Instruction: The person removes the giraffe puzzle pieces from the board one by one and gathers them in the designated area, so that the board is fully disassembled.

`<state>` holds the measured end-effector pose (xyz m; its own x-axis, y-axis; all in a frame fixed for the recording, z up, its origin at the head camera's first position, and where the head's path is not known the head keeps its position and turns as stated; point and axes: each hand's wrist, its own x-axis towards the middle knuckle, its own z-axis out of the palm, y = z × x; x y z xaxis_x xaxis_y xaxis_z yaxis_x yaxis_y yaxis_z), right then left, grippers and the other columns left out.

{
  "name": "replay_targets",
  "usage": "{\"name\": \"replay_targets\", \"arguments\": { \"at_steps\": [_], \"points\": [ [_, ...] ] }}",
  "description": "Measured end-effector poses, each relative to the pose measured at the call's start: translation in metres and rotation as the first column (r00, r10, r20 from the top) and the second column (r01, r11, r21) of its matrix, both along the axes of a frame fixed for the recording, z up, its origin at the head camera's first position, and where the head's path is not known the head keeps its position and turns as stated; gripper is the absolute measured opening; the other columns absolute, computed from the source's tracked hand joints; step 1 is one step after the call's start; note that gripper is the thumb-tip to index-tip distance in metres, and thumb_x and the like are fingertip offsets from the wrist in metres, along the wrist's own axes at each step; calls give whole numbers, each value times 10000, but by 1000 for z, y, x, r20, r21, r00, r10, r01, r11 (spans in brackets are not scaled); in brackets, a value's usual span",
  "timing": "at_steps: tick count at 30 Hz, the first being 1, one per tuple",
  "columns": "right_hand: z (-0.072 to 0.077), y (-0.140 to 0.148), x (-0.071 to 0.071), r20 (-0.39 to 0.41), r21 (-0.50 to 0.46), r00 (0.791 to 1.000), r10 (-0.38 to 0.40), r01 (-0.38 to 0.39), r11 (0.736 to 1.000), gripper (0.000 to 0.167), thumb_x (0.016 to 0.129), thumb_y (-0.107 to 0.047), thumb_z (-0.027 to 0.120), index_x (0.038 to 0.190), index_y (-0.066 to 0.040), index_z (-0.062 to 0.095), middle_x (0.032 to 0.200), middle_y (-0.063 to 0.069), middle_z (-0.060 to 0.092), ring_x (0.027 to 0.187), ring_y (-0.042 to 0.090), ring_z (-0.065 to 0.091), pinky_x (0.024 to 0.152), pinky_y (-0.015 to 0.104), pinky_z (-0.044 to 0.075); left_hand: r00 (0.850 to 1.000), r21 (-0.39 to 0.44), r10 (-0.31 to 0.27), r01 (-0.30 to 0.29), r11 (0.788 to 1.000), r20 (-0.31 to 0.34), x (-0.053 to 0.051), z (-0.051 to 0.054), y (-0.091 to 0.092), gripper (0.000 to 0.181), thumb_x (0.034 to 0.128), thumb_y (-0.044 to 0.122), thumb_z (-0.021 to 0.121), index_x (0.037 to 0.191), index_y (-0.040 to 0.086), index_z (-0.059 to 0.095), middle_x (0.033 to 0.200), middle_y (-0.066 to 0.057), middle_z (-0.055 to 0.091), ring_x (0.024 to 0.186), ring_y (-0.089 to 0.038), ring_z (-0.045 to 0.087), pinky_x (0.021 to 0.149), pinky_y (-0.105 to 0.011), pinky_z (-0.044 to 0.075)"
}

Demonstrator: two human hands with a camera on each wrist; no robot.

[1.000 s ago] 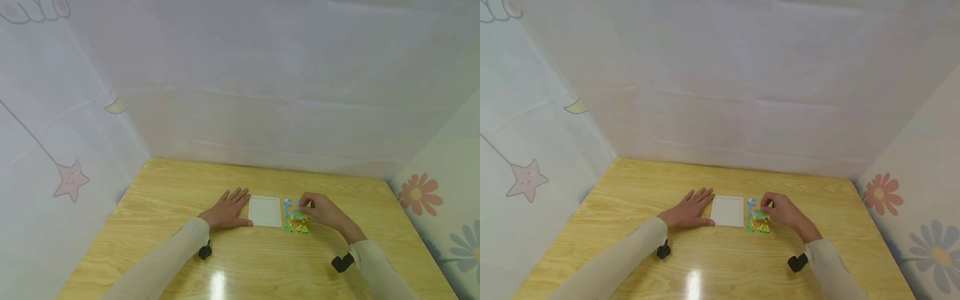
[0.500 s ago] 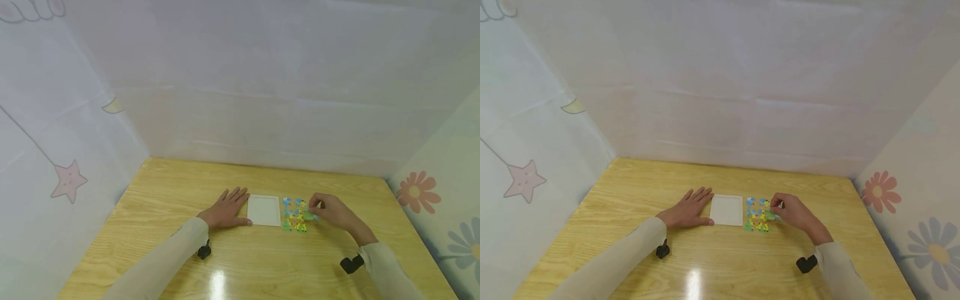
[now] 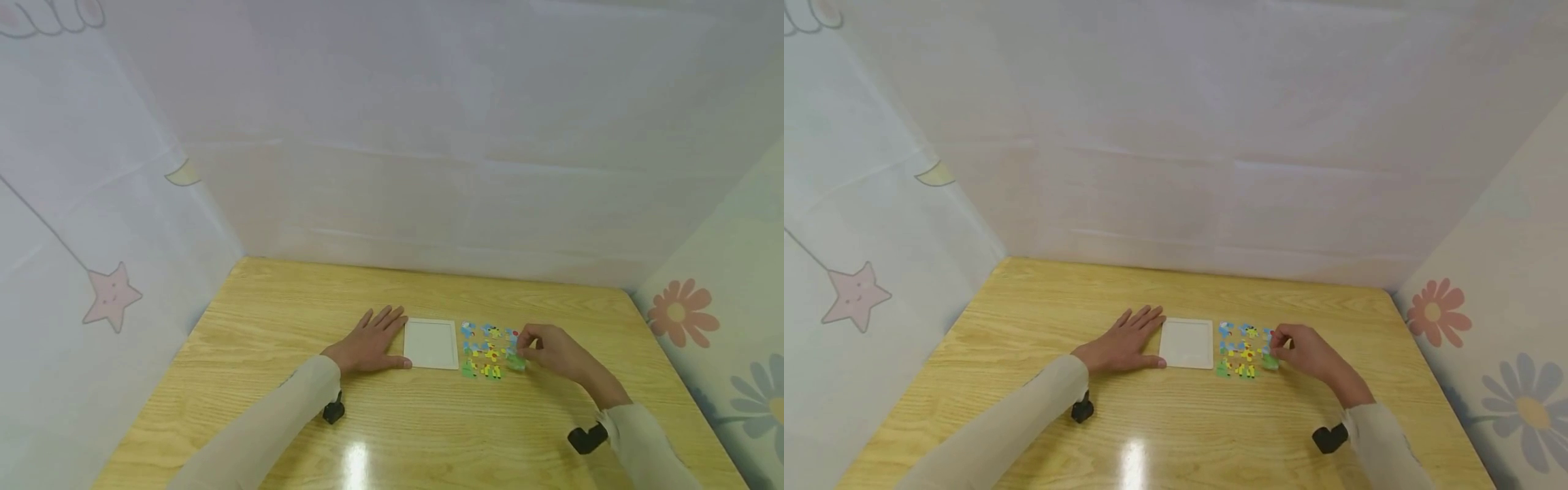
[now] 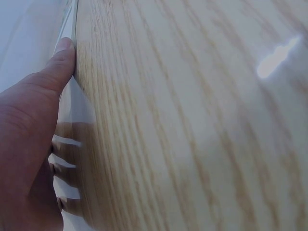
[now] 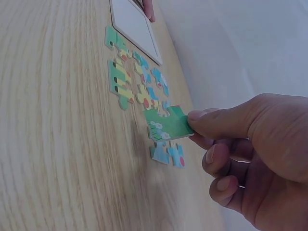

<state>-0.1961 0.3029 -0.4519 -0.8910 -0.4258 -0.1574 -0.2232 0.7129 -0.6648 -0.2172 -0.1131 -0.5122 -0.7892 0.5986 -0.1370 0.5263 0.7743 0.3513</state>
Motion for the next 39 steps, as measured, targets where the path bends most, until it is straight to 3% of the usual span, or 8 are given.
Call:
{"name": "replay_targets", "arguments": {
  "at_steps": [14, 24, 32, 39],
  "points": [
    [-18, 11, 3, 54, -4, 998, 11, -11, 1000, 56, 1040, -141, 693, 1013, -95, 675, 996, 72, 697, 699, 88, 493, 583, 250, 431, 1000, 5, -4, 4, 1000, -3, 1, 2, 0, 996, 1001, 700, 581, 1714, 102, 225, 1819, -117, 117, 1693, -384, 98, 1355, -664, 96],
    [-19, 10, 6, 42, -36, 998, 38, -36, 999, 74, 1042, -138, 689, 1036, -65, 675, 1002, 88, 698, 743, 109, 523, 618, 257, 442, 1000, 9, -4, 4, 1000, 3, 1, 2, 0, 998, 1004, 707, 569, 1719, 111, 210, 1821, -109, 108, 1696, -377, 87, 1360, -656, 82],
    [-16, 15, 9, 46, -4, 999, -22, 22, 1000, 51, 1048, -130, 679, 1042, -80, 686, 1052, 79, 721, 834, 151, 608, 683, 254, 511, 1000, 12, -4, 4, 1000, 11, -2, 0, 3, 1003, 1004, 704, 572, 1723, 117, 193, 1825, -98, 82, 1700, -359, 63, 1364, -648, 62],
    [-20, 16, 13, 37, -49, 999, -22, 23, 999, 80, 1051, -154, 682, 1051, -76, 697, 1089, 94, 706, 862, 128, 600, 701, 248, 515, 1000, 11, -1, 1, 1000, 6, -1, -1, 1, 991, 1011, 689, 573, 1722, 112, 195, 1824, -101, 90, 1699, -367, 63, 1363, -651, 58]
  ]
}}
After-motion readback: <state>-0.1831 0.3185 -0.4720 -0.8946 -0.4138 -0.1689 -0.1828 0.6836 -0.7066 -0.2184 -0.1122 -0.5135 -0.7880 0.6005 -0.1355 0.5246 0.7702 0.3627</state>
